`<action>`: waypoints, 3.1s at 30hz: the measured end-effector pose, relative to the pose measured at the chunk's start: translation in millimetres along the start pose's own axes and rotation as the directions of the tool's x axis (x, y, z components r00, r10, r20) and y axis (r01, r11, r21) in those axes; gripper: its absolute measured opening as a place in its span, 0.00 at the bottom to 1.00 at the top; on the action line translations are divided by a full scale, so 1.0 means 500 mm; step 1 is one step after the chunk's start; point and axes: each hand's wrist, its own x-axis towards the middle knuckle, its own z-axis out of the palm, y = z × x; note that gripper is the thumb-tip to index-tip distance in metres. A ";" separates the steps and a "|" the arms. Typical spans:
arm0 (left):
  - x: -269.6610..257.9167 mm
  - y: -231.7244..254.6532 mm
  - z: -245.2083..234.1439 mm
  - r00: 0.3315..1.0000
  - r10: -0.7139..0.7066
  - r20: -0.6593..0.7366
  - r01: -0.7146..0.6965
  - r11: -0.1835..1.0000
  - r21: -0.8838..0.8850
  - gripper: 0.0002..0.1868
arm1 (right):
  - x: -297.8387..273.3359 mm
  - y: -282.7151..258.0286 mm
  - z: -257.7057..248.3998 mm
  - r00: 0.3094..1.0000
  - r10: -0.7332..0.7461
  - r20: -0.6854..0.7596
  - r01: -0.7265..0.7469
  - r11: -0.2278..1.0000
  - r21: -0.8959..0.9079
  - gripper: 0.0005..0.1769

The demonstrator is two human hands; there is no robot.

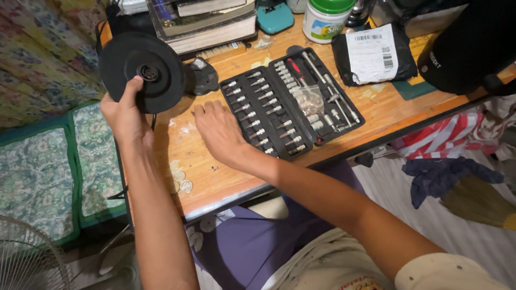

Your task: The person disassembles a black circular electronic component, likely a speaker, using a screwdriver and a set of precision bits. They remove screws, separate the casing, and manipulate internal wires and parts on a cluttered wooden table.

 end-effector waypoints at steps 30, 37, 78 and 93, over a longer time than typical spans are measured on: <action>-0.002 -0.023 0.026 0.998 -0.054 -0.027 0.056 0.994 0.089 0.20 | 0.003 0.528 -0.164 0.992 0.118 -0.040 -0.123 0.976 -0.179 0.10; 0.003 -0.033 0.014 0.998 -0.062 0.000 0.061 0.991 0.115 0.19 | 0.019 0.571 -0.167 0.960 0.217 -0.177 -0.189 0.968 0.163 0.08; -0.007 -0.003 -0.086 0.961 -0.063 0.269 -0.227 0.372 0.900 0.21 | 0.056 0.564 -0.196 0.875 0.121 0.469 -0.484 0.201 0.852 0.02; -0.001 0.003 -0.146 0.980 0.012 -0.198 0.191 0.214 0.958 0.19 | 0.132 0.266 -0.223 0.901 -0.137 0.411 -0.249 0.612 0.751 0.07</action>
